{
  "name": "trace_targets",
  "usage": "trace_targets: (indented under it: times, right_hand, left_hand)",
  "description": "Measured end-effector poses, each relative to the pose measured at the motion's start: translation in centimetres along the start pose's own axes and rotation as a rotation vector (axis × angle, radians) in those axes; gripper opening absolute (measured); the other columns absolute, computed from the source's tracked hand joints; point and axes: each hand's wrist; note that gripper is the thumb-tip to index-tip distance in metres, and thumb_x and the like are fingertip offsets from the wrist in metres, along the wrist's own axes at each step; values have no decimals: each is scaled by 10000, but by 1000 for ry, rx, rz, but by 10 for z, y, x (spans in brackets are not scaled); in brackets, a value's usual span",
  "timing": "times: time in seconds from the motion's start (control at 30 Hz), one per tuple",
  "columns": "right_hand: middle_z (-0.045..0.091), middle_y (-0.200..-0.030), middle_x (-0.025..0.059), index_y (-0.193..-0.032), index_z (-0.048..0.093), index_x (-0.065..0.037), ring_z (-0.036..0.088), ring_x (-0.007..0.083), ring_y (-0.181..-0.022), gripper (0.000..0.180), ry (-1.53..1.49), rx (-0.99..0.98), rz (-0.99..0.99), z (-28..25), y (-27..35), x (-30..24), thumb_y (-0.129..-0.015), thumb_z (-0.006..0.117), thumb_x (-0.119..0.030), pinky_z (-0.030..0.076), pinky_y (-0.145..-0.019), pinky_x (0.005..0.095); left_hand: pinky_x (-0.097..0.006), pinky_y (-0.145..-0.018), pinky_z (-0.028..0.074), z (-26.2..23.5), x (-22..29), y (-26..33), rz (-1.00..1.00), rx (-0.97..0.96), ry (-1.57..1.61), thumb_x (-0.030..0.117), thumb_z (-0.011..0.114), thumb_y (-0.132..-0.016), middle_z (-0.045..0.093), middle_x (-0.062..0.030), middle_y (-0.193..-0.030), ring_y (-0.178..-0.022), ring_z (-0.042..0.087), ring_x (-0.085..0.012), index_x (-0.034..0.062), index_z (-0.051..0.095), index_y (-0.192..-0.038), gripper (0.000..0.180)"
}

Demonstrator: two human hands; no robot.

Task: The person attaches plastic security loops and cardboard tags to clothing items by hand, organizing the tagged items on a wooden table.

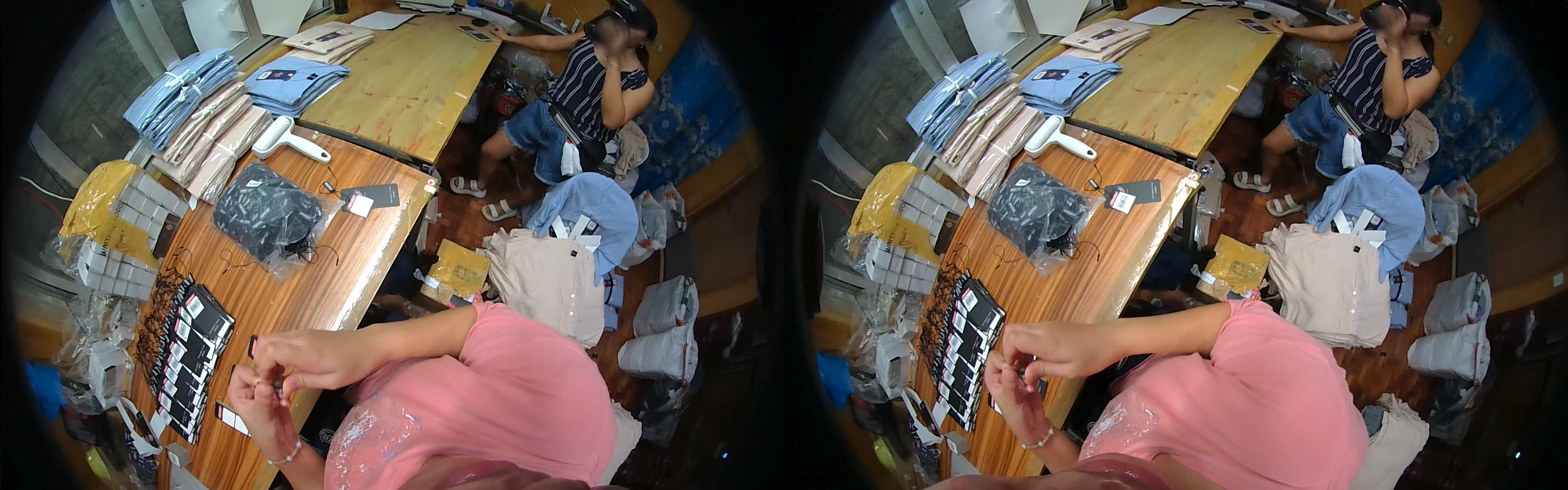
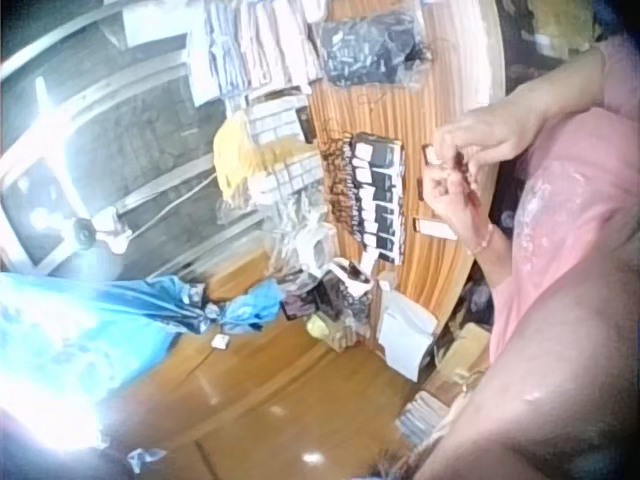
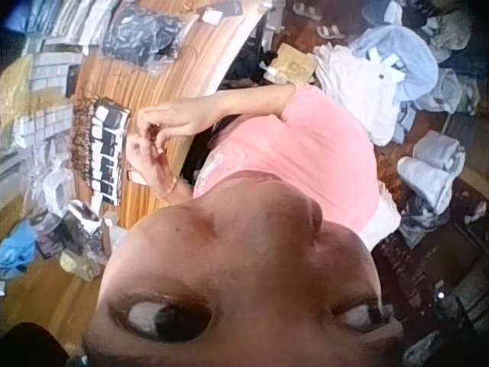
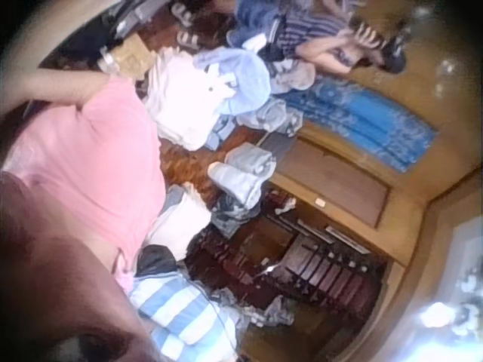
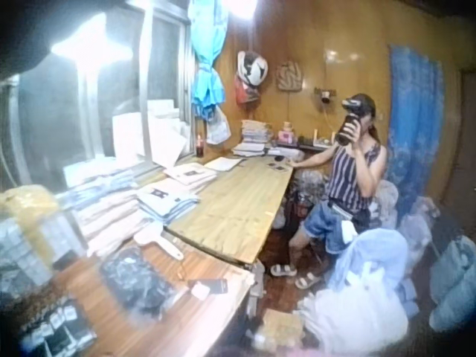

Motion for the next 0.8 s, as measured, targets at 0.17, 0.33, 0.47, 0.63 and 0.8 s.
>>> trace_targets:
  times: [0.17, 0.33, 0.47, 0.63, 0.8]
  right_hand:
    - [454, -903, 89, -1041, 479, -68, 469, 282, -824, 278, 171, -22, -127, 5, -9, -7, -835, 546, -243, 360, -770, 383]
    - [472, -920, 82, -1151, 483, -63, 489, 229, -854, 368, -36, 2, -17, -4, -8, -10, -846, 547, -259, 387, -767, 338]
    - [510, -892, 52, -1177, 457, -52, 501, 124, -839, 342, -198, 96, 191, -32, 6, -17, -891, 500, -234, 431, -730, 267]
    - [570, -813, 61, -1233, 350, -32, 543, 124, -725, 461, -223, 491, 285, -99, 36, -30, -873, 527, -258, 438, -675, 254]
    - [480, -626, -7, -852, 331, -100, 426, 61, -548, 331, -544, 564, -415, -176, 88, -142, -794, 581, -309, 353, -510, 194]
  left_hand:
    - [-145, -478, 319, 9, 5, 11, 81, 97, -18, 367, 669, -760, 430, 11, -663, -578, 417, -35, 93, 384, -740, 396]
    - [-173, -520, 304, 26, -1, -2, 168, 193, 33, 398, 586, -812, 383, 25, -649, -555, 352, -41, 99, 361, -763, 377]
    - [-196, -494, 298, 20, -4, -13, 145, 82, 130, 331, 584, -832, 380, -5, -598, -488, 323, -56, 91, 343, -754, 350]
    - [-196, -481, 303, 35, -18, -20, 343, 241, -261, 324, 597, -826, 406, -29, -610, -505, 355, -82, 65, 368, -740, 356]
    - [-197, -486, 365, 34, -27, -27, 362, 226, -404, 341, 601, -822, 461, -50, -676, -548, 419, -94, 42, 423, -769, 353]
Point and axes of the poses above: each hand's wrist, its own y-axis away from the middle knuckle, its own z-axis out of the palm, x = y × z
